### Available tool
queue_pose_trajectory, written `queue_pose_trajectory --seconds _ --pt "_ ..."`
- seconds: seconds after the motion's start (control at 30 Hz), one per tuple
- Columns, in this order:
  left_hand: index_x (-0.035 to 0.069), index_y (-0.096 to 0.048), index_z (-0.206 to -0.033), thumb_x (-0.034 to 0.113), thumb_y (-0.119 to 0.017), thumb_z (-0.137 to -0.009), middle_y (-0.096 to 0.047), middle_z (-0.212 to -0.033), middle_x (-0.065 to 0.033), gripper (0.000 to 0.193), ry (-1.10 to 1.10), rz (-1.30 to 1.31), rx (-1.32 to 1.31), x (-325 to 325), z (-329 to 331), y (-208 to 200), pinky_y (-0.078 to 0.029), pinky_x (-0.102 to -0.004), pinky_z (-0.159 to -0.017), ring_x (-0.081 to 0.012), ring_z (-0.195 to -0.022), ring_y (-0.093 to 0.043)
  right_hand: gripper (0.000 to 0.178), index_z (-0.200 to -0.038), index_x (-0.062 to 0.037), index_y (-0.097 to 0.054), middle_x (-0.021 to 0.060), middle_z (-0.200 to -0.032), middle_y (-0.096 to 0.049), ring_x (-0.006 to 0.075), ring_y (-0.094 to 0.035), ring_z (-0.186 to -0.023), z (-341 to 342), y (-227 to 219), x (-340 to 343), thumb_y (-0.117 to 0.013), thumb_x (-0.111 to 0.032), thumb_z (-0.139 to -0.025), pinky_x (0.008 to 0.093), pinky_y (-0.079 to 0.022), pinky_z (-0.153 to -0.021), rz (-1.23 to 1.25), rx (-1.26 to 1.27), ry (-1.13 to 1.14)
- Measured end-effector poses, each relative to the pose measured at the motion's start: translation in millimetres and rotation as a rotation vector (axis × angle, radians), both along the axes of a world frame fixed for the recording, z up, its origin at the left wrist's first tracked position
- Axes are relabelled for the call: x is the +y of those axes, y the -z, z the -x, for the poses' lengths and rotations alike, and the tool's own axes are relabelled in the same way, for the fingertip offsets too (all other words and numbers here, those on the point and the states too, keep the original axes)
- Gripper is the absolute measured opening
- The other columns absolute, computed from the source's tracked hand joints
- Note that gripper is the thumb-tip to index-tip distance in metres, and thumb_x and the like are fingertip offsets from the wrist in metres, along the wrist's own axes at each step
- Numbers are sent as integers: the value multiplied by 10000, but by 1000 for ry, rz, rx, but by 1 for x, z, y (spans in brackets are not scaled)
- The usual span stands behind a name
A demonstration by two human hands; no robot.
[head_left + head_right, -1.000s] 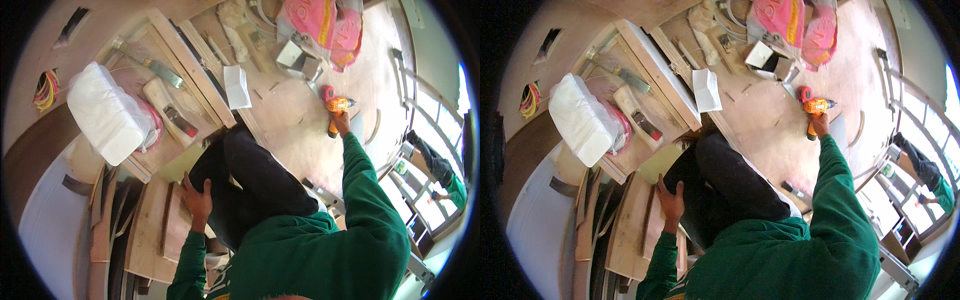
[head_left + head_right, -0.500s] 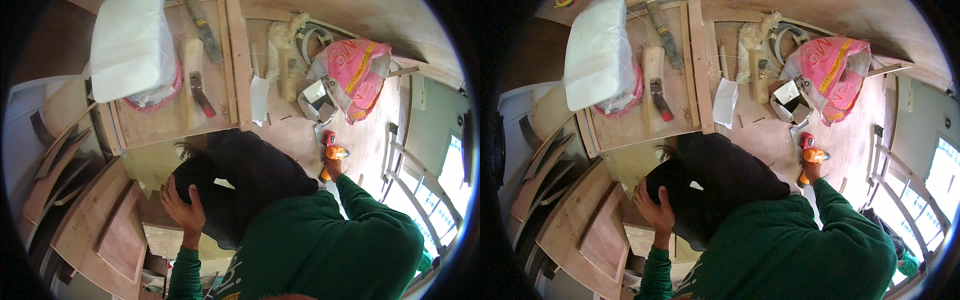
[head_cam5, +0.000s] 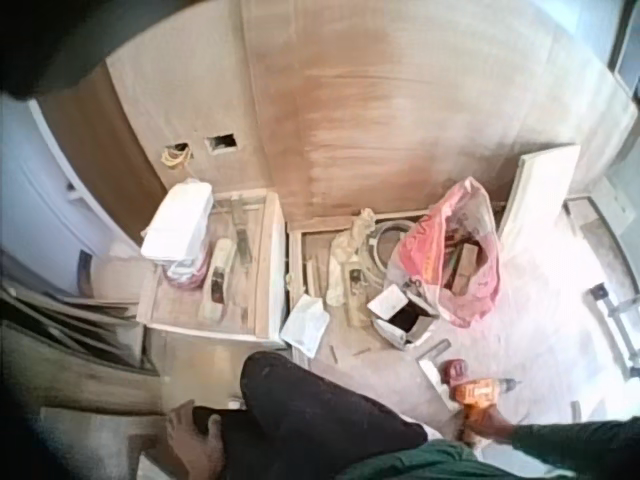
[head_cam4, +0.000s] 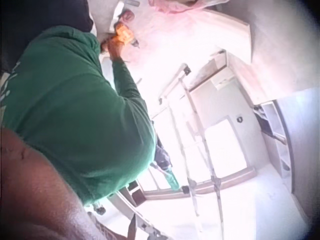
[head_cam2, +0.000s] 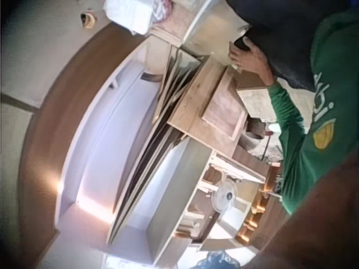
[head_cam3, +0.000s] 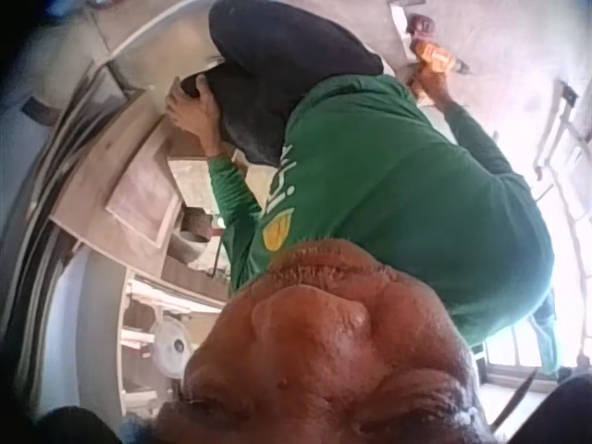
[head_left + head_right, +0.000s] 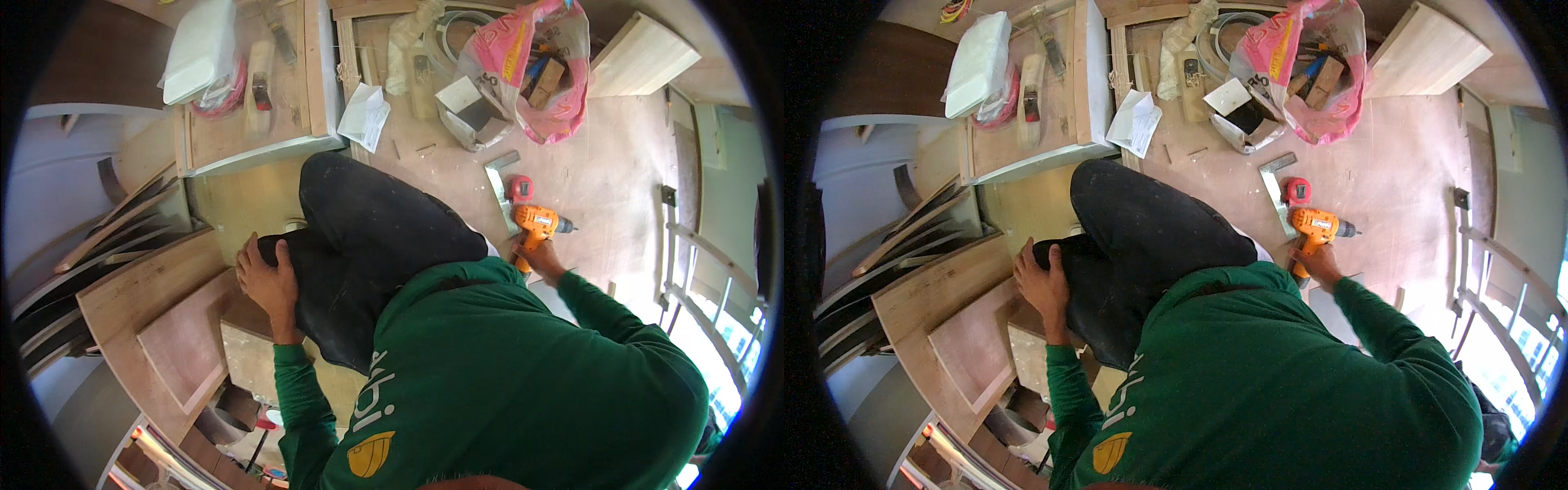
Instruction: The person assembles a wooden cabinet by fitting small wooden trim pieces into grooves along the curved edges of the furniture. The person uses a small wooden block to tap the trim pieces into place and occasionally uses a power drill to secure components. The task involves handling multiple trim pieces and adjusting the cabinet's position.
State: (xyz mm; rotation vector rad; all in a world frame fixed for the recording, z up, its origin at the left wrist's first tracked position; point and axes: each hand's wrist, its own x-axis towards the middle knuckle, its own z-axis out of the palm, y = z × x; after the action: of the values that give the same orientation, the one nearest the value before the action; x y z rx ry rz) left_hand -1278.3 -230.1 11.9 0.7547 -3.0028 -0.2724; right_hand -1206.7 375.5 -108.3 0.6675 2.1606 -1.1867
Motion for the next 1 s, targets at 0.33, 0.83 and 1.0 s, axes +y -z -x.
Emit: queue_pose_trajectory --seconds 0.33,0.83,1.0 --pt "91 -607 -1492 541 -691 -990 -617 -1466 -180 679 -72 141 -16 -4 -35 5 -424 -608 -1145 -445 -1402 -528 459 -1345 1 -605 290 -1194 -682 473 -661 -1133 206 -108 -157 -734 -225 -966 570 -531 -982 -203 888 -759" --pt "-5 -479 -1592 320 -813 -989 -597 -1527 -212 762 -72 -601 542 71 -58 -93 -415 -462 -1198 -335 -1425 -550 282 -1113 6 -671 287 -1041 -708 498 -679 -1057 287 -220 -305 -612 -266 -1069 585 -523 -893 -68 1013 -1012" --pt "-29 -425 -1610 323 -843 -968 -584 -1510 -240 843 63 -641 675 71 -11 -107 -424 -450 -1196 -315 -1424 -542 371 -1069 34 -696 249 -830 -686 367 -706 -829 258 -256 -368 -647 -333 -1083 497 -536 -767 416 833 -1234"
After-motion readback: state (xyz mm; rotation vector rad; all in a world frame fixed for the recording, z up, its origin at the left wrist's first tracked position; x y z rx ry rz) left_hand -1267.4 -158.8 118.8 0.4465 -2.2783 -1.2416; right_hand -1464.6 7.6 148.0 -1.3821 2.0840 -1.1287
